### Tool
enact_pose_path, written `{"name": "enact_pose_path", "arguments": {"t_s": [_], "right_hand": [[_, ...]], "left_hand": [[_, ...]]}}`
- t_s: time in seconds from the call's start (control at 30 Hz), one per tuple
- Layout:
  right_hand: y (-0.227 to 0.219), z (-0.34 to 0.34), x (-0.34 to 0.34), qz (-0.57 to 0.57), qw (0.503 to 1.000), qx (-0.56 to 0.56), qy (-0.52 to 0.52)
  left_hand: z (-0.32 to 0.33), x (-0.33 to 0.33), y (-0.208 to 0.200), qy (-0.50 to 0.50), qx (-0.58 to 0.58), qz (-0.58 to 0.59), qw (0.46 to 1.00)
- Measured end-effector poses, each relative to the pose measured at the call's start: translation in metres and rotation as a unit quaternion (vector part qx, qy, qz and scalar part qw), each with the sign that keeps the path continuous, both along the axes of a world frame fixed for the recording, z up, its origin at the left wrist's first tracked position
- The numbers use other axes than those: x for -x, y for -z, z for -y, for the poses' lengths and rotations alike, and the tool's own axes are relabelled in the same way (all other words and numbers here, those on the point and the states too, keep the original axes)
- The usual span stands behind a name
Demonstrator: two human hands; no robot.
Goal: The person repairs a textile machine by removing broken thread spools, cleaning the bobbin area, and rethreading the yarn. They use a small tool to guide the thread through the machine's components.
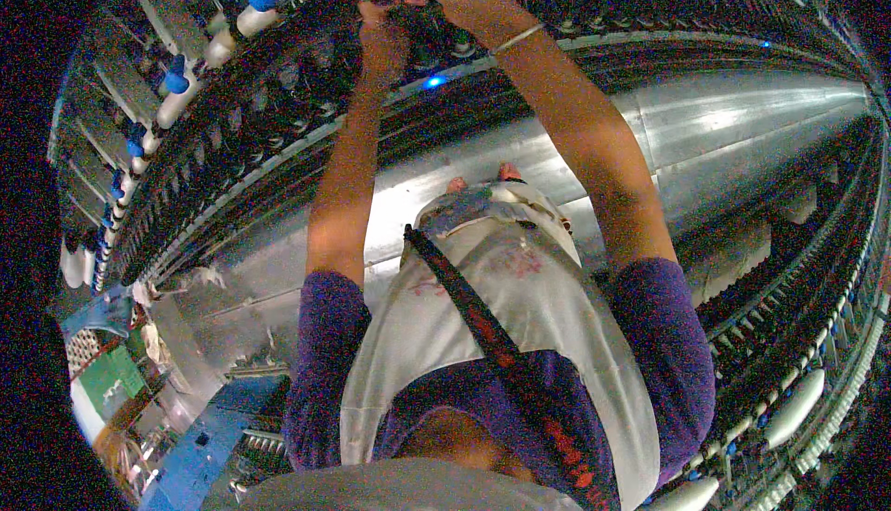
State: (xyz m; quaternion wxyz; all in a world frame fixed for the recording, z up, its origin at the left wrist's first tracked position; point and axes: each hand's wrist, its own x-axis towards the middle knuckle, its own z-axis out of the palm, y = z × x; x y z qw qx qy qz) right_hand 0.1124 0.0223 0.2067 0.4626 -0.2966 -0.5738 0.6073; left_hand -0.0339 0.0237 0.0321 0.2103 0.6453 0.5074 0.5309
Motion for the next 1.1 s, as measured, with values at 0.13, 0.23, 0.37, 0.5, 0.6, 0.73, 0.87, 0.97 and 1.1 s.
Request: {"name": "enact_pose_path", "arguments": {"t_s": [0.13, 0.23, 0.37, 0.5, 0.6, 0.73, 0.87, 0.97, 1.1], "right_hand": [[0.042, 0.006, -0.041, 0.137, 0.989, -0.019, 0.058], [0.137, 0.027, -0.034, 0.083, 0.980, 0.031, 0.181], [0.209, 0.053, 0.010, 0.105, 0.970, 0.142, 0.165], [0.166, 0.039, 0.020, -0.004, 0.989, 0.136, 0.056], [0.115, 0.008, -0.029, 0.274, 0.912, -0.245, 0.184], [0.066, -0.004, -0.089, 0.432, 0.799, -0.332, 0.257], [0.018, -0.017, -0.041, 0.189, 0.684, -0.672, 0.212], [0.000, -0.025, 0.017, 0.101, 0.708, -0.658, 0.237], [-0.009, -0.039, 0.029, 0.373, 0.412, -0.757, 0.344]], "left_hand": [[0.060, -0.002, -0.041, -0.043, -0.016, -0.163, 0.985], [0.068, 0.012, -0.089, -0.149, -0.180, -0.285, 0.930], [0.027, 0.025, -0.154, -0.197, -0.269, -0.546, 0.769], [-0.005, 0.009, -0.202, -0.184, -0.020, -0.595, 0.782], [0.029, 0.001, -0.208, -0.079, 0.050, -0.583, 0.807], [0.103, -0.014, -0.166, 0.108, -0.158, -0.475, 0.859], [0.101, -0.023, -0.125, 0.122, -0.034, -0.470, 0.874], [0.060, -0.005, -0.119, -0.052, 0.004, -0.434, 0.899], [0.032, -0.003, -0.119, -0.039, 0.138, -0.402, 0.904]]}}
